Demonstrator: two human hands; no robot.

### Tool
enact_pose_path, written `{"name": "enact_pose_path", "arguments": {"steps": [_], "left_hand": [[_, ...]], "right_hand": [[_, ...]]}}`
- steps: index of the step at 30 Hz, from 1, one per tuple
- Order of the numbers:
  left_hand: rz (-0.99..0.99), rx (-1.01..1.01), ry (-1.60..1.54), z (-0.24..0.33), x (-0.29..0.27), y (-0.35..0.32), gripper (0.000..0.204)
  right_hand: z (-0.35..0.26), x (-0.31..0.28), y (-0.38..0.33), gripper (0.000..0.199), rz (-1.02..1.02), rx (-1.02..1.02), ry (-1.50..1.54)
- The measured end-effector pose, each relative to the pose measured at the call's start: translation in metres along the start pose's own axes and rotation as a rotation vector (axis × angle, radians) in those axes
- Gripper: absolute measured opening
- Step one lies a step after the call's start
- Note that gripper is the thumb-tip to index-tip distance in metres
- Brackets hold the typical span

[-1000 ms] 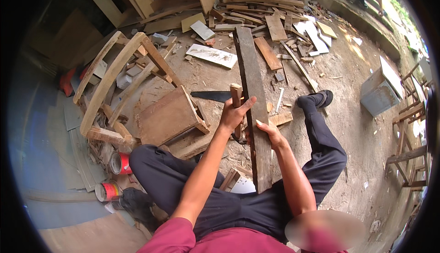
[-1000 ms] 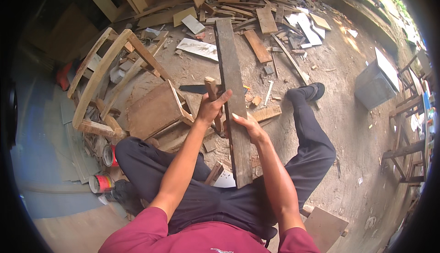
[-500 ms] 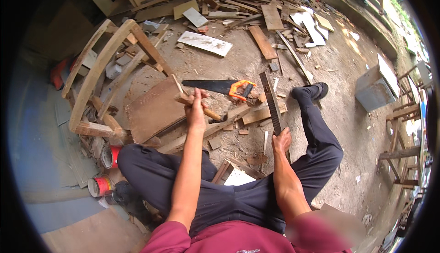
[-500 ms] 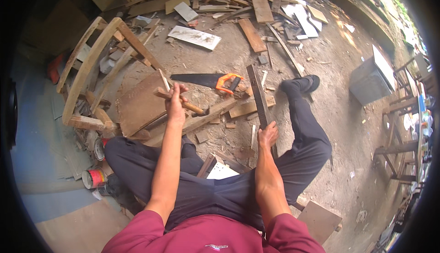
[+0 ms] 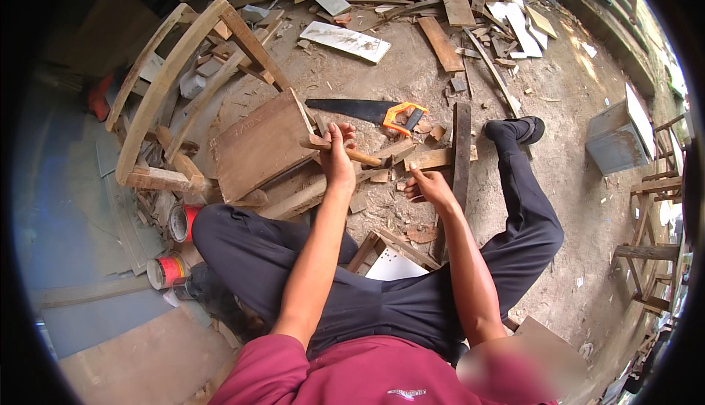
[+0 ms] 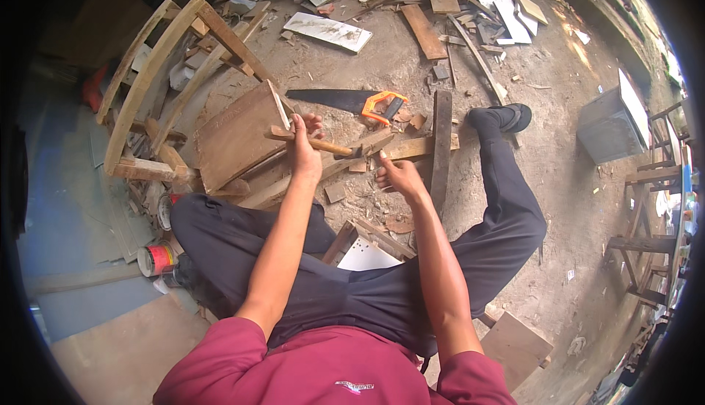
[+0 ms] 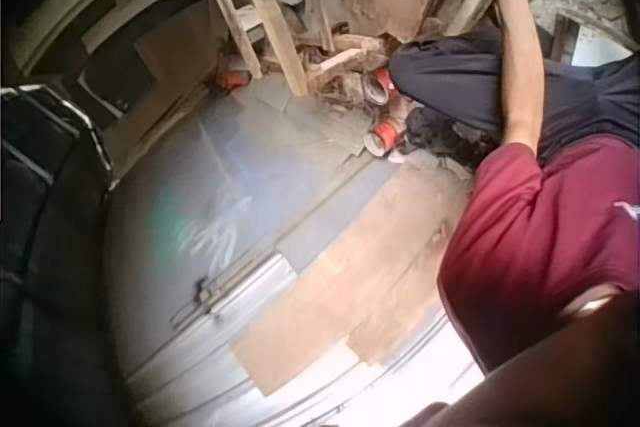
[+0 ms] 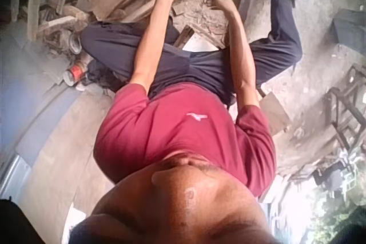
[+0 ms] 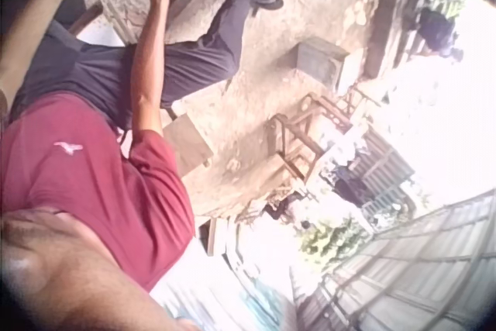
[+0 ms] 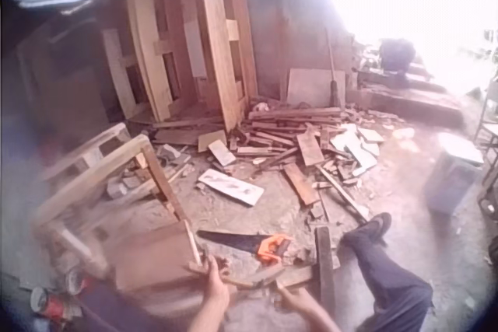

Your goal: The person sits on the floor and uses a hammer and a metal bar to break apart a wooden chair frame. They repeatedly strike the joints to separate the pieces, then inspect and reposition the wood parts.

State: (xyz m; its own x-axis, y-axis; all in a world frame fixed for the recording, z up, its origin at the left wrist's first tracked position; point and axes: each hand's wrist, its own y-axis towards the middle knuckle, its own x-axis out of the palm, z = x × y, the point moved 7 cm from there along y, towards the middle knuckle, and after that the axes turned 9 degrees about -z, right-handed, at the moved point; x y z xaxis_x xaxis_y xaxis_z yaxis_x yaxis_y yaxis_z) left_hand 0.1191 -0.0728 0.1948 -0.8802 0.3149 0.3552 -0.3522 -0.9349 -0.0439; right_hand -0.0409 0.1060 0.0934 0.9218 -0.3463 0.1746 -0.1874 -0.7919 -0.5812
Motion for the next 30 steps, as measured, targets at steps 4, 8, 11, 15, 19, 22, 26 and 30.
{"name": "enact_pose_path", "arguments": {"steps": [4, 8, 11, 15, 19, 22, 26, 30], "left_hand": [[-0.132, -0.088, -0.037, -0.037, 0.027, -0.022, 0.048], [-0.436, -0.034, 0.228, -0.066, 0.068, -0.055, 0.053], [-0.579, -0.088, 0.315, -0.089, 0.074, -0.069, 0.050], [-0.813, 0.098, 0.743, -0.087, 0.074, -0.078, 0.075], [-0.897, 0.083, 0.972, -0.103, 0.057, -0.071, 0.081], [-0.799, -0.150, 1.072, -0.129, -0.003, -0.060, 0.068], [-0.797, -0.296, 1.046, -0.163, -0.013, -0.051, 0.053], [-0.895, -0.399, 1.052, -0.199, -0.002, -0.066, 0.049]], "right_hand": [[0.020, 0.074, -0.010, 0.094, -0.362, 0.128, 0.463], [0.035, 0.077, 0.019, 0.064, -0.159, -0.064, 0.919], [0.041, 0.059, 0.025, 0.033, -0.205, -0.124, 1.092], [0.044, 0.033, 0.010, 0.015, 0.032, -0.038, 1.128], [0.069, -0.035, 0.013, 0.020, 0.257, -0.028, 0.937], [0.048, -0.084, -0.019, 0.014, 0.376, 0.063, 0.315], [0.019, -0.138, -0.040, 0.013, 0.292, 0.120, 0.088], [-0.022, -0.146, -0.064, 0.024, 0.175, 0.179, 0.253]]}}
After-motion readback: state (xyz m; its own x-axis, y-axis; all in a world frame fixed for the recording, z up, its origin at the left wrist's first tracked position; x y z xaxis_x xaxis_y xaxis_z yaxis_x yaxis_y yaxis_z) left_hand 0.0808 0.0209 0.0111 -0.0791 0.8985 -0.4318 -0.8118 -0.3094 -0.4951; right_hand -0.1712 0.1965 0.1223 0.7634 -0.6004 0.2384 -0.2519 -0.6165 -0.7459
